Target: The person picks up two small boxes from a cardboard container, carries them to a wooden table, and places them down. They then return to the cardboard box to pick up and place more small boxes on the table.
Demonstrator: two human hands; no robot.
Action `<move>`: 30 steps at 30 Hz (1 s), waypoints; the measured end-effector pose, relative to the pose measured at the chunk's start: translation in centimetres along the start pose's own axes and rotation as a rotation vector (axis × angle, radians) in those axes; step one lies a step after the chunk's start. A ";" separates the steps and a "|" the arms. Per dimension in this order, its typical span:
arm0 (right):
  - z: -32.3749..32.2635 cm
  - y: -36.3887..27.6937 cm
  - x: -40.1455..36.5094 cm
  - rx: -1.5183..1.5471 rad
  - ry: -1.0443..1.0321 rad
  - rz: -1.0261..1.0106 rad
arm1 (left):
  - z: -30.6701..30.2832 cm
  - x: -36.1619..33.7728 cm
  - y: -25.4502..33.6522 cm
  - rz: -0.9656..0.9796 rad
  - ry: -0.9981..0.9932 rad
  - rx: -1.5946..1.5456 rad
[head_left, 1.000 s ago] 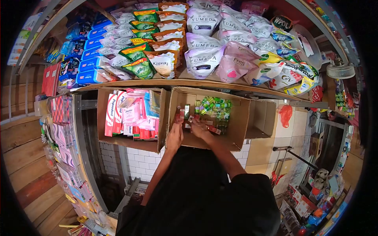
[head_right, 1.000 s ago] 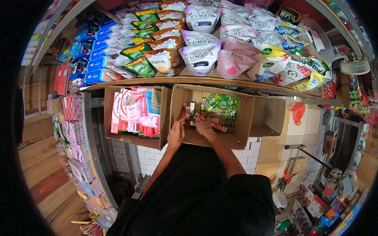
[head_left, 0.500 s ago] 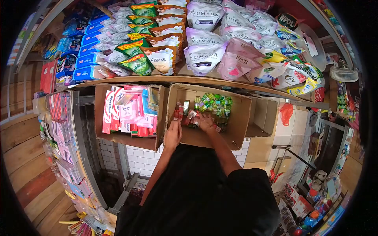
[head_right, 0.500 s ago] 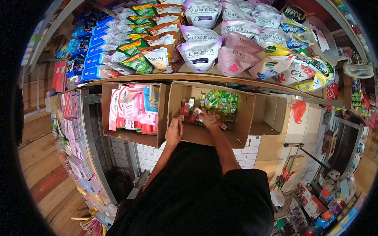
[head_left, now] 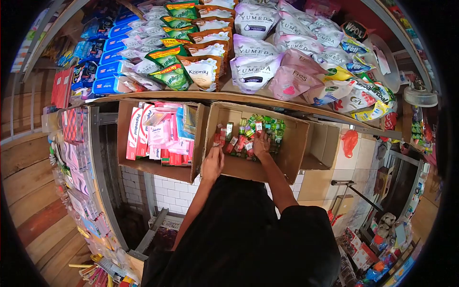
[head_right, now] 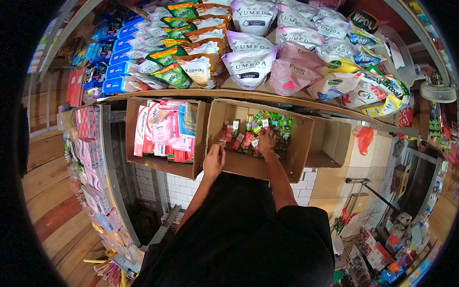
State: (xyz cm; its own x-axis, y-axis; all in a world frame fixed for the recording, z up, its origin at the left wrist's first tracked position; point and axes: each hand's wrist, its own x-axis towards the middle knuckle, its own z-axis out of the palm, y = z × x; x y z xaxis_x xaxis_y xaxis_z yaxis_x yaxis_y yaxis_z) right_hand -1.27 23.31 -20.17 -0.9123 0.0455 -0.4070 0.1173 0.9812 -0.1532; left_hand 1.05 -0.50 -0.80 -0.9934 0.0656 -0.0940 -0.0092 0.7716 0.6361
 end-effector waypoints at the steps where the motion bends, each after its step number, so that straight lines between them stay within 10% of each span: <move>1: 0.3 -0.7 0.2 0.019 0.024 0.012 | 0.0 0.0 0.0 0.015 0.016 -0.015; 13: 0.3 -8.8 4.8 -0.039 -0.091 -0.294 | -0.3 0.1 0.3 0.044 0.030 -0.022; 22: 0.3 -10.6 7.9 0.197 -0.386 -0.071 | -0.3 0.0 0.0 0.007 0.002 -0.021; 30: 2.5 -7.9 6.7 0.109 -0.131 -0.356 | -0.2 0.1 -0.2 0.010 0.009 0.003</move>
State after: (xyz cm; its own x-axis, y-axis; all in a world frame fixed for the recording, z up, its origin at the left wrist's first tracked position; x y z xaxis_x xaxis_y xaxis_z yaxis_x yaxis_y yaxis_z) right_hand -7.34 15.37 -23.99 -0.8463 -0.3254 -0.4218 -0.1499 0.9052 -0.3976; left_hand 0.95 -0.81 -0.81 -0.9945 0.0679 -0.0803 0.0015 0.7730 0.6344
